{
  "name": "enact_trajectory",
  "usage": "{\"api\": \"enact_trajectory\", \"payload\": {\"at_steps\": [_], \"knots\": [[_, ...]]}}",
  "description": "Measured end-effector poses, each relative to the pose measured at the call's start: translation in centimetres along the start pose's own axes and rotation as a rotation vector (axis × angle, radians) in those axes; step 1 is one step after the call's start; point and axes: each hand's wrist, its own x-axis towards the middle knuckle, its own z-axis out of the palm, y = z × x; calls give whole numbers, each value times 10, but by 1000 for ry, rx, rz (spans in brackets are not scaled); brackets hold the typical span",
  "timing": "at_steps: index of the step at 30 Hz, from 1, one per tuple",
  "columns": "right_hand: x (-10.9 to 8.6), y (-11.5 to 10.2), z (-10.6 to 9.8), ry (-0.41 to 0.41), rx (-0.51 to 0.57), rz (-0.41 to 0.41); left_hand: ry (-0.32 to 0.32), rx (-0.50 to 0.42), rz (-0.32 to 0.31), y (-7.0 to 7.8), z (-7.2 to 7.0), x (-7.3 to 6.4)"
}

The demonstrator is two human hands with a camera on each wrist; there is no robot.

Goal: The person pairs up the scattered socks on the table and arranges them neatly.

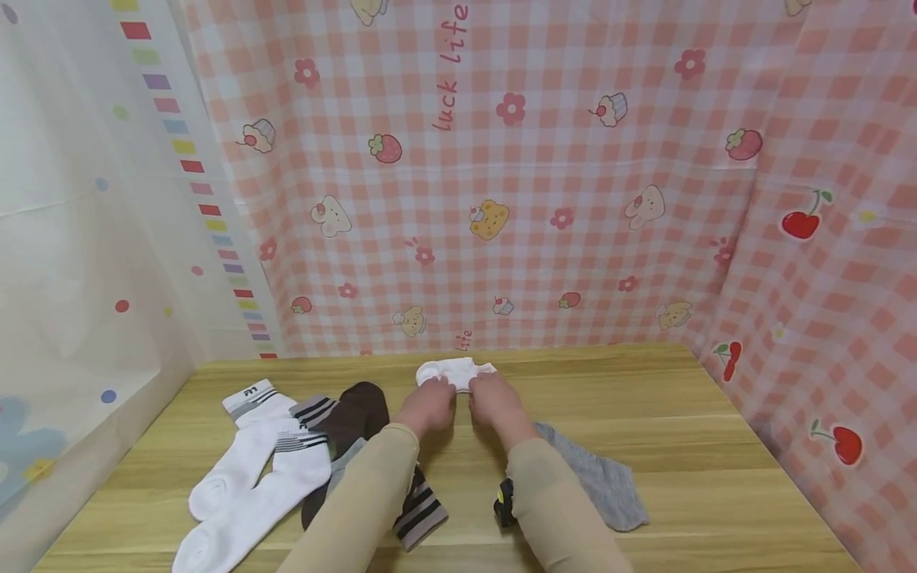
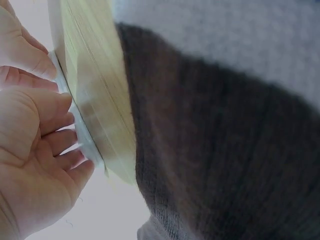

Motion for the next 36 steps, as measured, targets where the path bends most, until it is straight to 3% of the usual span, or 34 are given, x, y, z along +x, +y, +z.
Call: {"api": "enact_trajectory", "payload": {"at_steps": [10, 21, 30, 36], "knots": [[5, 1, 3, -14, -10, 16, 0, -10, -21, -2, 4, 3], [7, 0, 2, -87, -10, 59, -22, 5, 2, -4, 9, 6], [6, 0, 0, -88, 38, 62, -36, -22, 22, -4, 2, 5], [5, 3, -1, -66, 52, 29, 20, -47, 56, -4, -3, 5]]}}
